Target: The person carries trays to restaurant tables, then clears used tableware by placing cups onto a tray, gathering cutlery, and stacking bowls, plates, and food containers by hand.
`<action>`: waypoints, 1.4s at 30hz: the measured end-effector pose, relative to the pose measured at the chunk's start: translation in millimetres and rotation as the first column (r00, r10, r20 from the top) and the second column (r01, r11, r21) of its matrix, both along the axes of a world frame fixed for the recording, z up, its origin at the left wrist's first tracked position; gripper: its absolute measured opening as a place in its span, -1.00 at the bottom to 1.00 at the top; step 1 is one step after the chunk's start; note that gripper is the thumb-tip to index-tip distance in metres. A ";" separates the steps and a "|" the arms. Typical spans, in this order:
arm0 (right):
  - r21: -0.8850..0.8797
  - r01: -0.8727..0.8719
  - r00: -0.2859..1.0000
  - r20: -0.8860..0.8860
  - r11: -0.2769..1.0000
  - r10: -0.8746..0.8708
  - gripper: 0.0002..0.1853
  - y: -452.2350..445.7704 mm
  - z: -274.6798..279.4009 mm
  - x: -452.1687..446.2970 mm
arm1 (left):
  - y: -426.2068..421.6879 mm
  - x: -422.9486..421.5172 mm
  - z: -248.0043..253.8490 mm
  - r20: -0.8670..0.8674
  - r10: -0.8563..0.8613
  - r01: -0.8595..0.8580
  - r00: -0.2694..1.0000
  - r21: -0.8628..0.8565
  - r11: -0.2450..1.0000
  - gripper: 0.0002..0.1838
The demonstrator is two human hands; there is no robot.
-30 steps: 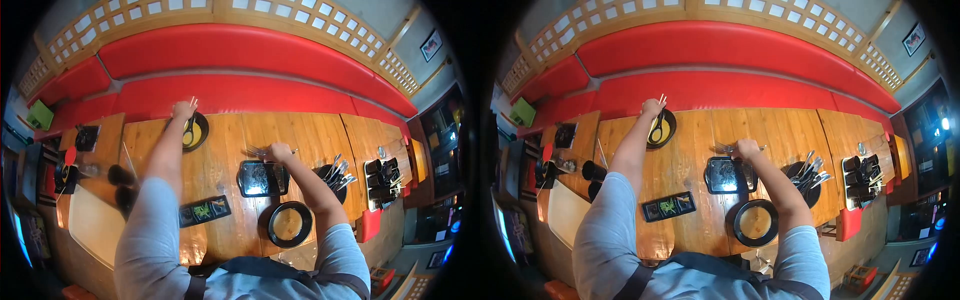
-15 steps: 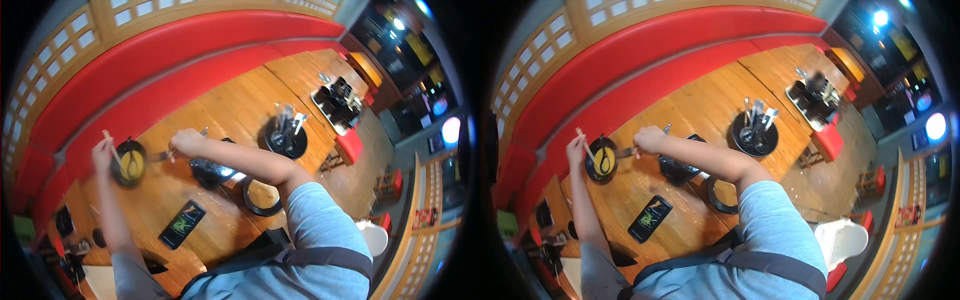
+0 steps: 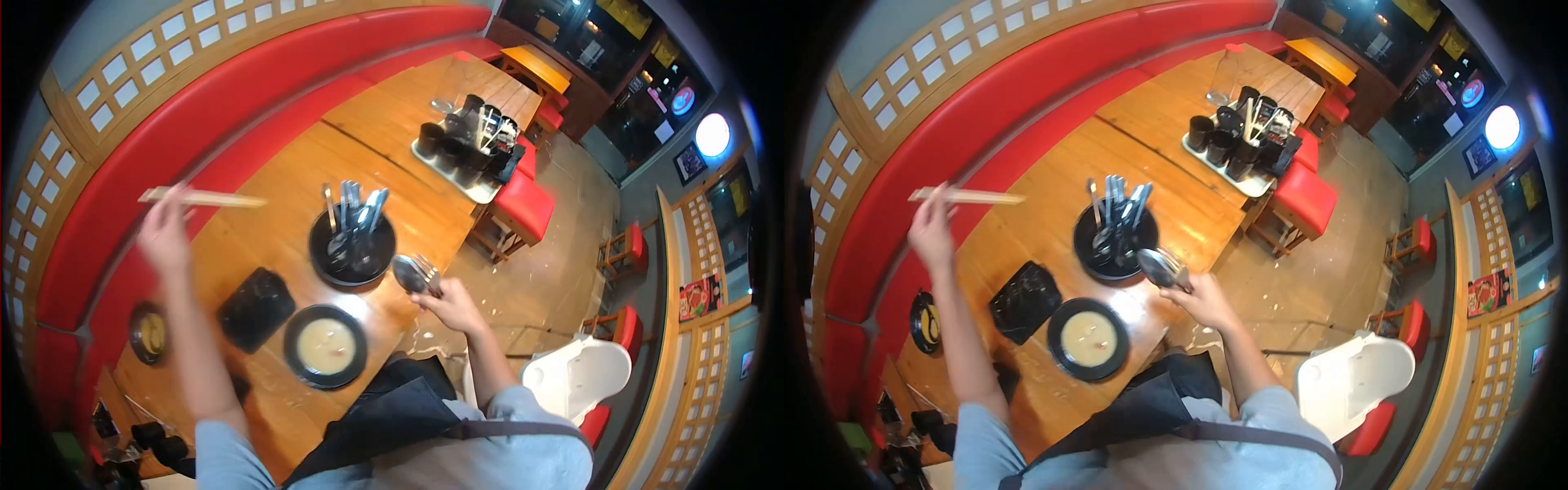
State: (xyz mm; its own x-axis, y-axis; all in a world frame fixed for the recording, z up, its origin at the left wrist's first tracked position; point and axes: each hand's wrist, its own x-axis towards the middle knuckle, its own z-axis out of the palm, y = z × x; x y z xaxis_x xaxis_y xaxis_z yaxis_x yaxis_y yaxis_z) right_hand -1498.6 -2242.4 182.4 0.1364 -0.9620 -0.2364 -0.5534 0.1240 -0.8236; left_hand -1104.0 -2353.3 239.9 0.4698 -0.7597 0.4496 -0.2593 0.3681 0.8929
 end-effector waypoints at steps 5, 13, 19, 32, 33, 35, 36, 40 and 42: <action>0.042 0.220 0.914 0.341 0.975 -0.221 -0.78 10.6 -53.9 -131.4 | -135.4 -270.0 4.8 -0.055 -0.537 0.530 0.842 -0.103 0.842 -0.78; 0.072 0.570 0.760 0.332 0.818 -0.559 -0.79 34.9 -53.0 -234.8 | -228.1 -492.9 -12.1 0.506 -0.537 0.659 0.675 -0.086 0.747 -0.80; 0.157 0.587 0.721 0.345 0.794 -0.601 -0.76 42.9 -59.6 -249.7 | -267.3 -535.3 -69.6 0.675 -0.545 0.531 0.497 0.260 0.806 -0.77; -0.210 -0.446 0.884 -0.251 0.870 0.393 -0.82 -110.8 -31.8 -116.9 | -144.9 -286.7 44.0 0.699 -0.383 0.319 0.604 0.229 0.920 -0.51; -0.319 -0.580 0.810 -0.320 0.750 0.491 -0.87 -132.0 -34.6 -93.1 | -115.6 -260.7 47.1 0.631 -0.398 0.250 0.666 0.315 0.916 -0.54; -0.461 -0.773 0.632 -0.497 0.436 0.595 -0.90 -173.8 -50.4 -41.3 | -52.7 -213.2 47.0 0.488 -0.335 0.132 0.806 0.403 0.906 -0.58; -0.490 -0.829 0.543 -0.591 0.269 0.597 -0.88 -191.2 -57.6 -16.6 | -23.0 -189.5 38.6 0.413 -0.269 0.086 0.870 0.411 0.908 -0.60; -0.546 -0.825 0.343 -0.688 -0.145 0.640 -0.86 -230.9 -86.7 43.8 | 115.7 -106.0 -3.3 0.183 0.217 -0.273 0.959 0.386 0.881 -0.63; -0.472 -0.856 0.242 -0.727 -0.212 0.643 -0.88 -237.4 -89.3 53.9 | 191.6 -80.1 -23.2 0.148 0.415 -0.437 0.898 0.418 0.797 -0.65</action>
